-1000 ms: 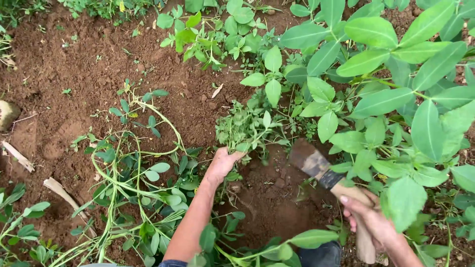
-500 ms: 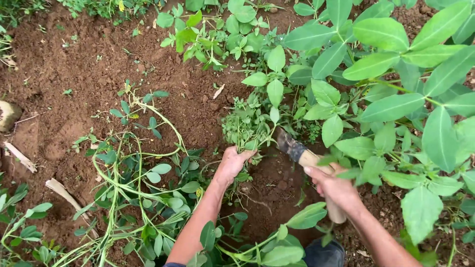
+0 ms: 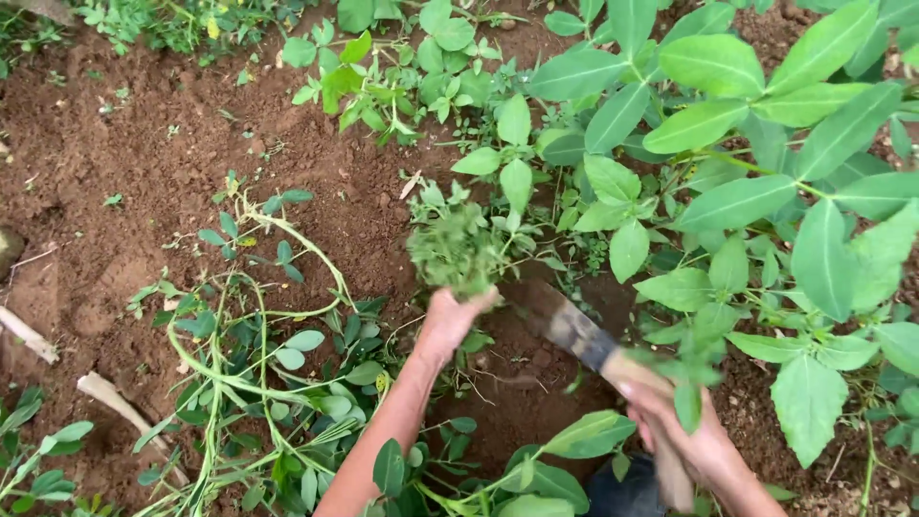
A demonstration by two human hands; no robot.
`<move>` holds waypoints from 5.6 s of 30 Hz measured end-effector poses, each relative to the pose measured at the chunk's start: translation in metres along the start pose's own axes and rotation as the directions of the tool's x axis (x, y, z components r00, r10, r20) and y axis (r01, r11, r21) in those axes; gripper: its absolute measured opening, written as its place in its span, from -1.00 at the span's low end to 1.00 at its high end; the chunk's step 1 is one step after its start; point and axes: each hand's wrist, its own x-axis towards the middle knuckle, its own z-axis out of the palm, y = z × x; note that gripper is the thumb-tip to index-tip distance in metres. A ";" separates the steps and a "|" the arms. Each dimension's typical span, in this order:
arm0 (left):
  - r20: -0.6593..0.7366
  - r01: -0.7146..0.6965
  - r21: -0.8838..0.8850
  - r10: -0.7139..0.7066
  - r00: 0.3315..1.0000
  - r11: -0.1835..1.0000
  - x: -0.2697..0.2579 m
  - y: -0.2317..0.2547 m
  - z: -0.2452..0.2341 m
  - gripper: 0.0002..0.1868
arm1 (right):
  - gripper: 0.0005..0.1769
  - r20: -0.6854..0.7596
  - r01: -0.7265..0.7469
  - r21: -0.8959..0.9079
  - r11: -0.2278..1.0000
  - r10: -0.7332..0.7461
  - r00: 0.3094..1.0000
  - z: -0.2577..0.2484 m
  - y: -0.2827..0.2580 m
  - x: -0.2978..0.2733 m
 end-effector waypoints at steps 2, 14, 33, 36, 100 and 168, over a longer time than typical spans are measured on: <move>0.090 -0.184 0.179 0.170 0.981 0.967 0.023 -0.023 0.021 -0.57 | -0.47 -0.047 -0.074 0.099 0.992 0.079 0.996 -0.022 0.025 -0.012; 0.370 -0.570 0.777 0.540 0.756 0.265 0.118 -0.104 0.121 -0.49 | -0.49 0.055 -0.264 0.356 0.896 0.262 0.964 -0.014 0.031 0.014; -0.001 -0.643 0.325 0.679 0.734 0.694 0.156 -0.186 0.090 -0.92 | -0.39 0.201 0.526 -0.678 0.513 -0.559 0.804 0.006 0.029 -0.018; -0.044 -0.086 0.305 0.104 0.994 0.948 0.035 -0.060 0.023 -0.82 | -0.31 0.271 0.582 -0.670 0.462 -0.577 0.770 -0.004 0.052 -0.016; 0.634 -0.741 0.664 0.451 0.629 0.099 0.059 -0.116 0.154 -0.69 | -0.51 -0.235 -0.078 0.380 0.922 0.177 0.956 -0.135 0.115 -0.070; 0.444 -0.601 0.779 0.518 0.731 0.181 0.130 -0.112 0.288 -0.72 | -0.58 -0.119 -0.106 0.577 0.810 0.212 0.970 -0.087 0.070 0.003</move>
